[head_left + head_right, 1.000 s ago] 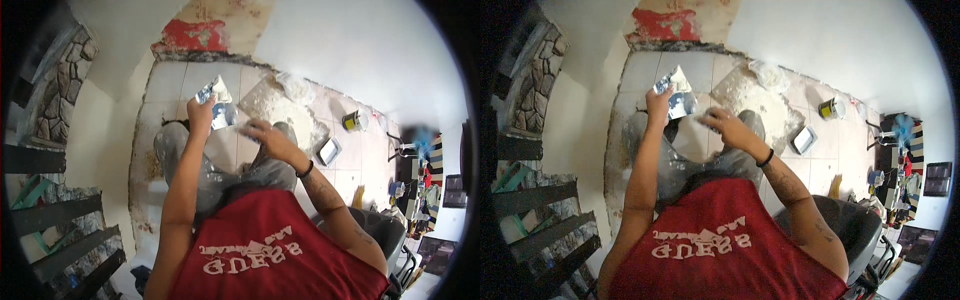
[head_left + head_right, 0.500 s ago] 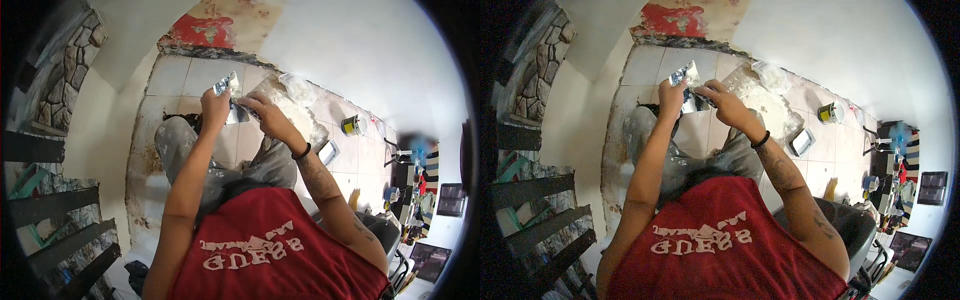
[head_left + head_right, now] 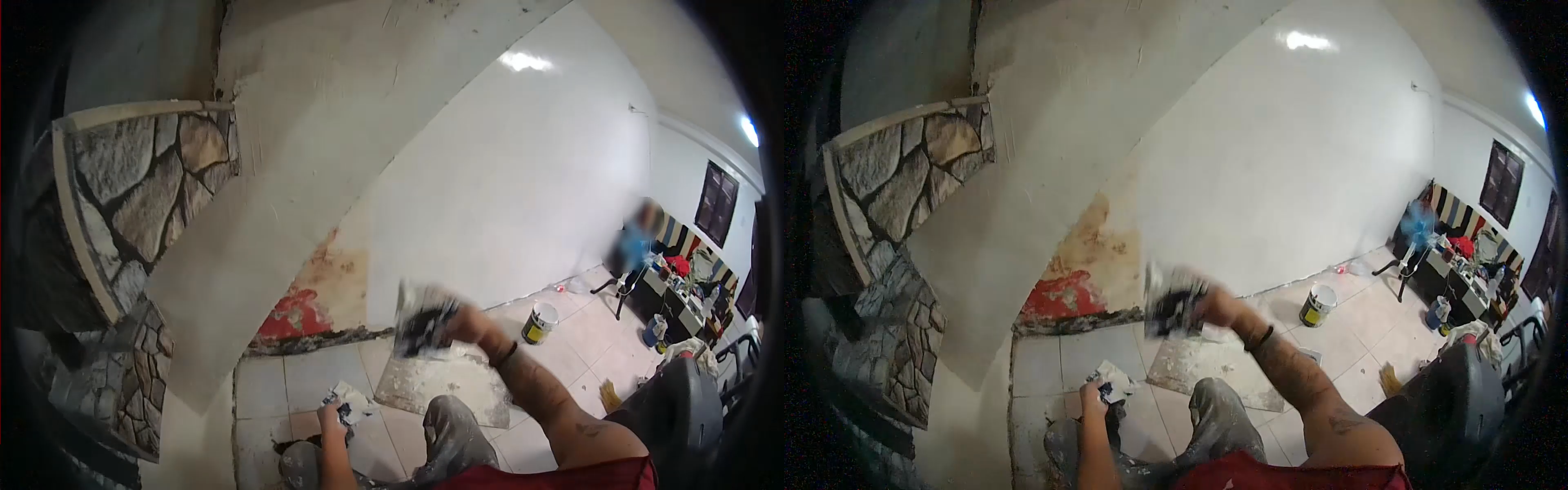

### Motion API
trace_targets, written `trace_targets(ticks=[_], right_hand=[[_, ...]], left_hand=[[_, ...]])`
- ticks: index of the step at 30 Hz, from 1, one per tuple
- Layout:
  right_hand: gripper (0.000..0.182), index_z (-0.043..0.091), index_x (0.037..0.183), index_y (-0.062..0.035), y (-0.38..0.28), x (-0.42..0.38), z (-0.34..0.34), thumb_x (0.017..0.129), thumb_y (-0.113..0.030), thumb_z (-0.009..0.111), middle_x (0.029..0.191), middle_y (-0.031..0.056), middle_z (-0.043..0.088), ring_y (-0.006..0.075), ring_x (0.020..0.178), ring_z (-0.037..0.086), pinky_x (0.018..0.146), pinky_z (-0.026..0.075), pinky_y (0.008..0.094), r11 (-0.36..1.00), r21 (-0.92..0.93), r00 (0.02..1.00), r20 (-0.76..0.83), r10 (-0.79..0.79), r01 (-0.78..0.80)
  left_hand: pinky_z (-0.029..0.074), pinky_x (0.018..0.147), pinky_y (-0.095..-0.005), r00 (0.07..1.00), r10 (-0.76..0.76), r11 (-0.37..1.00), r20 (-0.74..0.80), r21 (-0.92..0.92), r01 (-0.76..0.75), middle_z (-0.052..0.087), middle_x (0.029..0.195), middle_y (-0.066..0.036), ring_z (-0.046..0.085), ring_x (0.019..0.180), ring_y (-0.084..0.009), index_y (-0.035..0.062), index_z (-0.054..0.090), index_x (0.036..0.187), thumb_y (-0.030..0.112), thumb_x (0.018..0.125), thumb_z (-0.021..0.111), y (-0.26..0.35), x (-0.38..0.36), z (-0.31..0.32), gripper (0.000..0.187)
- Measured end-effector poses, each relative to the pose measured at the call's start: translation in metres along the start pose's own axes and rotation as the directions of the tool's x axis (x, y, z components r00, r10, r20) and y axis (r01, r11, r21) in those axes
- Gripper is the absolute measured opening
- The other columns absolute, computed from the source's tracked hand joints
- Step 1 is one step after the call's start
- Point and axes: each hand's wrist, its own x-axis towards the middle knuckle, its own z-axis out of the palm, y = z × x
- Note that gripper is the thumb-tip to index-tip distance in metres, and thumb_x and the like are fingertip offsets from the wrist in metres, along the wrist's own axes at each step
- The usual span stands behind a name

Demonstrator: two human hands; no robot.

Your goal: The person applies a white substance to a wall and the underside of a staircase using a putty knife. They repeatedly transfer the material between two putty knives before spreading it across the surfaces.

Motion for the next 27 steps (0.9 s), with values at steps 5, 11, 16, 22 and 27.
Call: trace_targets(ticks=[5,11,16,22,27], right_hand=[[0.066,0.046,0.124,-0.0022,-0.199,0.044,0.056,0.061,0.017,0.042,0.12,0.0129,0.054,0.0267,0.11,0.055,0.094,0.046,0.0382,0.339,-0.79,0.663,0.11,-0.741,0.511],[0.056,0.054,0.118,-0.0144,-0.307,0.113,0.107,0.07,0.012,0.043,0.115,0.0089,0.055,0.0334,0.106,0.053,0.086,0.044,0.0431,-0.531,-0.841,0.435,0.519,-0.736,0.105],[0.046,0.055,0.117,-0.0162,-0.317,0.152,0.094,0.076,0.002,0.051,0.113,0.0073,0.055,0.0298,0.103,0.055,0.081,0.043,0.0491,-0.7,-0.68,0.421,0.582,-0.695,-0.216],[0.053,0.053,0.123,-0.0155,-0.246,0.168,0.075,0.072,-0.002,0.057,0.115,0.0074,0.052,0.0257,0.105,0.049,0.089,0.033,0.0474,-0.718,-0.616,0.342,0.632,-0.696,-0.324],[0.047,0.053,0.123,-0.0157,-0.184,0.132,0.074,0.078,-0.005,0.056,0.113,0.0094,0.052,0.0249,0.103,0.051,0.086,0.035,0.048,-0.708,-0.687,0.544,0.536,-0.646,-0.163]], left_hand=[[0.052,0.069,-0.0408,0.997,-0.06,0.977,-0.038,0.201,0.066,0.062,0.095,-0.013,0.062,0.081,-0.0264,-0.0009,0.059,0.101,0.007,0.078,0.064,-0.01,0.002,0.007,0.024],[0.054,0.066,-0.0404,0.996,0.02,0.994,0.084,0.11,-0.029,0.06,0.083,-0.012,0.064,0.072,-0.0277,-0.005,0.059,0.092,-0.003,0.072,0.058,-0.034,0.039,-0.004,0.021],[0.055,0.066,-0.0407,0.997,0.024,0.997,0.077,0.074,-0.03,0.062,0.087,-0.013,0.064,0.073,-0.0285,-0.0062,0.059,0.095,-0.005,0.072,0.058,-0.031,0.036,-0.005,0.023],[0.054,0.064,-0.0401,0.995,0.027,0.995,0.093,0.094,-0.036,0.063,0.089,-0.013,0.064,0.072,-0.0269,-0.005,0.059,0.099,-0.002,0.078,0.059,-0.033,0.029,-0.006,0.021],[0.054,0.063,-0.0391,0.998,0.054,0.99,0.017,0.131,-0.055,0.063,0.087,-0.012,0.063,0.071,-0.0258,-0.0033,0.06,0.098,-0.002,0.078,0.059,-0.035,0.034,-0.011,0.02]])
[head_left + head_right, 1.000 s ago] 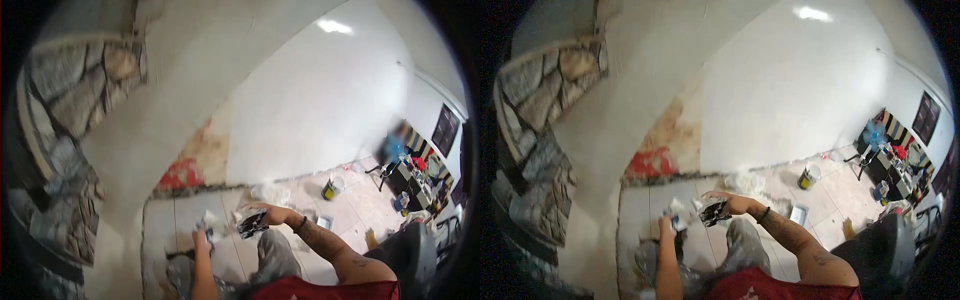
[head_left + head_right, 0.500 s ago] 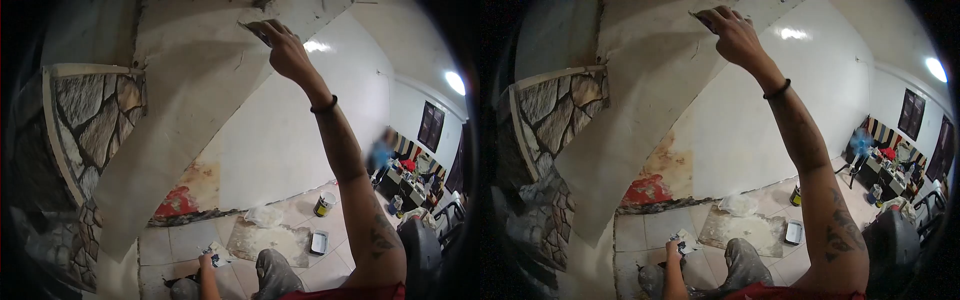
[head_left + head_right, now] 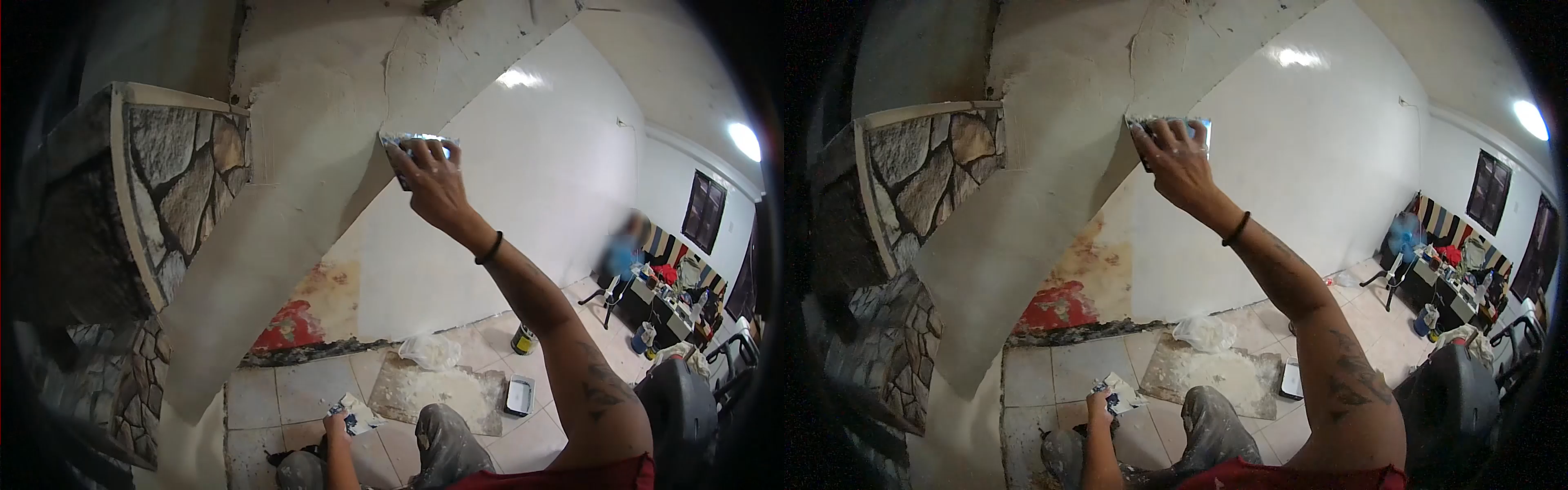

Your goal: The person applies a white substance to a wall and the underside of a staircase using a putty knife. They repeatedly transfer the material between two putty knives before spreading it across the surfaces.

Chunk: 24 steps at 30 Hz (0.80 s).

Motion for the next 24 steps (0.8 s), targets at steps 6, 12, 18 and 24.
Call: trace_targets(ticks=[6,12,18,24], right_hand=[[0.053,0.05,0.126,-0.0155,0.07,0.074,-0.025,0.076,0.003,0.048,0.115,0.0126,0.051,0.0328,0.106,0.051,0.083,0.041,0.0496,0.979,0.202,0.984,-0.172,0.05,-0.015],[0.049,0.051,0.123,-0.0194,0.071,0.119,-0.022,0.077,-0.003,0.051,0.114,0.0057,0.054,0.0259,0.106,0.054,0.085,0.039,0.0504,0.997,-0.071,0.999,-0.048,0.017,-0.021],[0.051,0.051,0.125,-0.0162,0.03,0.057,0.009,0.076,-0.007,0.059,0.112,0.0058,0.054,0.0238,0.1,0.054,0.088,0.036,0.0509,0.997,-0.077,0.993,-0.119,-0.015,0.006],[0.047,0.054,0.123,-0.0147,0.006,0.007,-0.02,0.078,-0.001,0.05,0.111,0.0084,0.055,0.0245,0.102,0.054,0.089,0.035,0.0491,0.987,0.16,0.998,0.061,-0.023,0.013]], left_hand=[[0.052,0.058,-0.0377,0.999,-0.048,0.996,-0.018,0.076,0.049,0.062,0.086,-0.01,0.062,0.07,-0.0232,-0.0018,0.06,0.097,0.0,0.08,0.059,0.007,-0.017,-0.003,0.018],[0.051,0.06,-0.0363,0.997,-0.034,0.995,-0.073,0.088,0.041,0.063,0.086,-0.011,0.062,0.069,-0.0227,-0.004,0.06,0.095,-0.001,0.075,0.061,0.008,-0.026,0.009,0.021],[0.051,0.062,-0.0346,0.993,-0.038,0.992,-0.11,0.117,0.051,0.064,0.088,-0.012,0.063,0.072,-0.0224,-0.0052,0.061,0.096,-0.002,0.073,0.061,0.016,-0.047,0.025,0.024],[0.049,0.062,-0.0373,0.997,-0.041,0.985,-0.068,0.166,0.052,0.061,0.088,-0.01,0.06,0.073,-0.023,-0.0013,0.059,0.101,0.004,0.079,0.062,-0.008,-0.015,0.002,0.024]])
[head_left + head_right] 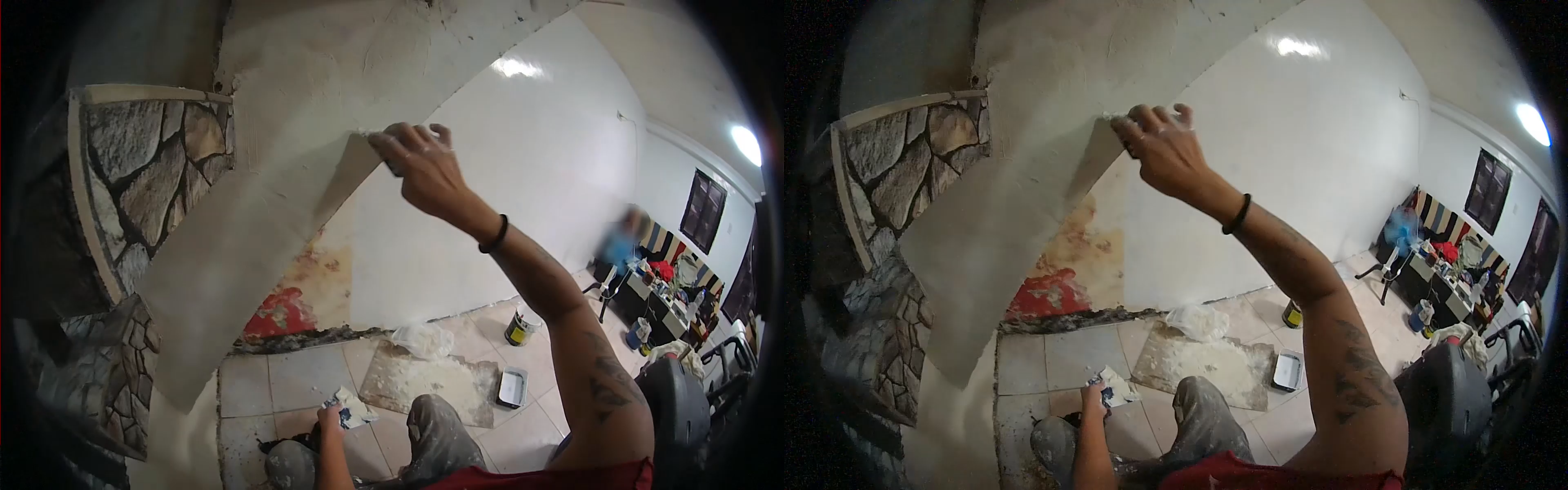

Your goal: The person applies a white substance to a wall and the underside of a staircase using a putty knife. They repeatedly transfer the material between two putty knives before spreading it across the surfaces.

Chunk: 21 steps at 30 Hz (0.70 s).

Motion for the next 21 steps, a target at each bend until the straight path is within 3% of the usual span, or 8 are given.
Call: trace_targets(ticks=[2,4,5,7,12,15,17,21], right_hand=[[0.046,0.054,0.122,-0.0144,0.012,0.016,-0.022,0.08,0.001,0.046,0.112,0.0094,0.055,0.0242,0.105,0.054,0.088,0.037,0.0478,1.0,-0.002,0.998,-0.055,0.008,-0.008],[0.045,0.055,0.12,-0.0131,0.046,0.051,-0.028,0.078,0.002,0.044,0.109,0.0098,0.056,0.0279,0.1,0.054,0.081,0.041,0.0439,0.997,-0.079,0.968,-0.247,-0.036,0.017],[0.046,0.055,0.12,-0.0142,0.061,0.07,-0.033,0.078,0.002,0.045,0.109,0.0094,0.057,0.0298,0.098,0.055,0.078,0.042,0.0438,0.996,-0.08,0.969,-0.245,0.022,-0.043],[0.051,0.055,0.119,-0.0186,0.08,0.098,-0.033,0.073,0.002,0.047,0.108,0.0077,0.058,0.0307,0.097,0.056,0.085,0.04,0.0459,0.992,-0.108,0.944,-0.33,0.029,-0.069],[0.044,0.057,0.113,-0.0124,0.072,0.099,0.007,0.07,-0.005,0.054,0.108,0.0082,0.054,0.0273,0.101,0.055,0.086,0.037,0.0512,0.925,-0.369,0.98,-0.198,0.014,-0.088],[0.039,0.058,0.104,-0.0057,0.035,0.061,0.029,0.065,-0.005,0.056,0.103,0.0084,0.051,0.0241,0.1,0.052,0.088,0.036,0.0503,0.966,-0.26,0.961,-0.271,-0.058,-0.015],[0.03,0.063,0.095,-0.0083,0.011,0.032,0.036,0.064,-0.011,0.06,0.1,0.0083,0.05,0.024,0.097,0.05,0.086,0.035,0.0494,0.973,-0.22,0.954,-0.272,-0.125,0.065],[0.034,0.059,0.109,-0.0059,-0.015,0.0,0.011,0.075,-0.007,0.055,0.106,0.0109,0.051,0.0264,0.099,0.053,0.09,0.035,0.0539,1.0,-0.001,0.998,0.052,-0.017,0.017]], left_hand=[[0.048,0.061,-0.0386,1.0,0.017,1.0,0.006,0.013,-0.017,0.059,0.088,-0.009,0.059,0.072,-0.0237,0.0006,0.058,0.102,0.007,0.081,0.063,0.005,-0.006,0.001,0.023],[0.048,0.06,-0.0387,0.999,0.026,1.0,0.024,-0.012,-0.025,0.06,0.088,-0.01,0.059,0.072,-0.024,0.0004,0.058,0.102,0.008,0.081,0.063,0.01,-0.016,0.002,0.023],[0.048,0.06,-0.0386,1.0,0.006,1.0,0.009,0.004,-0.006,0.06,0.088,-0.009,0.059,0.072,-0.0241,0.0004,0.058,0.102,0.007,0.081,0.063,0.011,-0.016,0.003,0.023],[0.048,0.06,-0.0384,0.999,-0.035,0.999,-0.024,0.033,0.036,0.06,0.089,-0.009,0.059,0.072,-0.0242,0.0004,0.058,0.102,0.005,0.08,0.062,0.009,-0.011,0.002,0.023],[0.048,0.061,-0.0393,1.0,-0.003,1.0,0.005,-0.008,0.003,0.059,0.093,-0.011,0.059,0.072,-0.0249,0.0023,0.057,0.105,0.002,0.079,0.06,0.009,-0.015,0.009,0.026],[0.048,0.064,-0.0411,0.999,-0.014,1.0,0.034,0.0,0.014,0.058,0.096,-0.011,0.059,0.074,-0.0253,0.0034,0.055,0.11,0.001,0.079,0.061,0.013,-0.016,0.013,0.032],[0.048,0.066,-0.0421,0.998,-0.024,1.0,0.056,-0.012,0.025,0.058,0.097,-0.011,0.059,0.076,-0.0259,0.0037,0.053,0.113,0.001,0.078,0.062,0.0,-0.005,0.01,0.037],[0.049,0.067,-0.0422,0.999,-0.021,1.0,0.027,0.008,0.02,0.058,0.098,-0.012,0.06,0.077,-0.0274,0.0028,0.05,0.117,0.001,0.078,0.063,-0.004,0.002,0.006,0.041]])
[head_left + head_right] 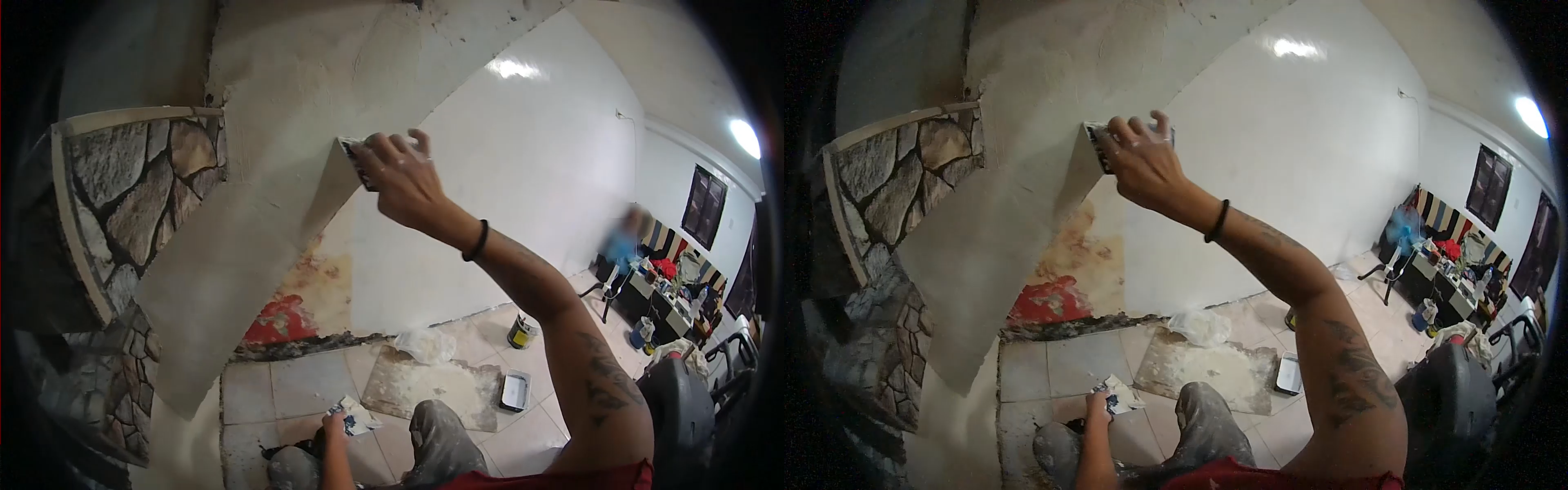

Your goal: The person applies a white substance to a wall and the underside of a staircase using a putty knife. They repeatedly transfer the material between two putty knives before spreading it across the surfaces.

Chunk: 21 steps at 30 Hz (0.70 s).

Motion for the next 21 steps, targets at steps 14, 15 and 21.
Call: trace_targets(ticks=[14,15,21], right_hand=[[0.054,0.05,0.124,-0.0123,0.067,0.055,0.02,0.071,-0.009,0.058,0.104,0.0093,0.054,0.0254,0.098,0.053,0.09,0.033,0.0533,0.948,-0.295,0.937,-0.349,0.007,-0.117],[0.052,0.051,0.123,-0.0099,0.051,0.04,0.024,0.072,-0.009,0.058,0.104,0.0098,0.054,0.0248,0.097,0.053,0.089,0.033,0.0521,0.95,-0.293,0.947,-0.322,0.006,-0.105],[0.043,0.055,0.117,-0.0094,0.001,-0.013,0.003,0.074,-0.004,0.054,0.101,0.0113,0.052,0.0272,0.096,0.052,0.085,0.036,0.0514,0.999,-0.023,0.991,-0.134,0.021,-0.025]], left_hand=[[0.048,0.063,-0.0387,0.999,0.051,0.999,0.006,-0.016,-0.051,0.062,0.085,-0.01,0.06,0.07,-0.0238,0.0001,0.061,0.099,0.001,0.075,0.062,-0.003,0.003,0.008,0.024],[0.05,0.063,-0.036,0.998,0.059,0.998,-0.007,-0.017,-0.059,0.063,0.087,-0.011,0.061,0.071,-0.0229,-0.0025,0.061,0.097,-0.001,0.073,0.06,0.003,-0.009,0.013,0.024],[0.05,0.065,-0.0376,1.0,0.01,1.0,-0.002,0.014,-0.01,0.061,0.093,-0.01,0.061,0.076,-0.0233,0.0,0.058,0.104,-0.001,0.075,0.061,0.011,-0.022,0.013,0.029]])
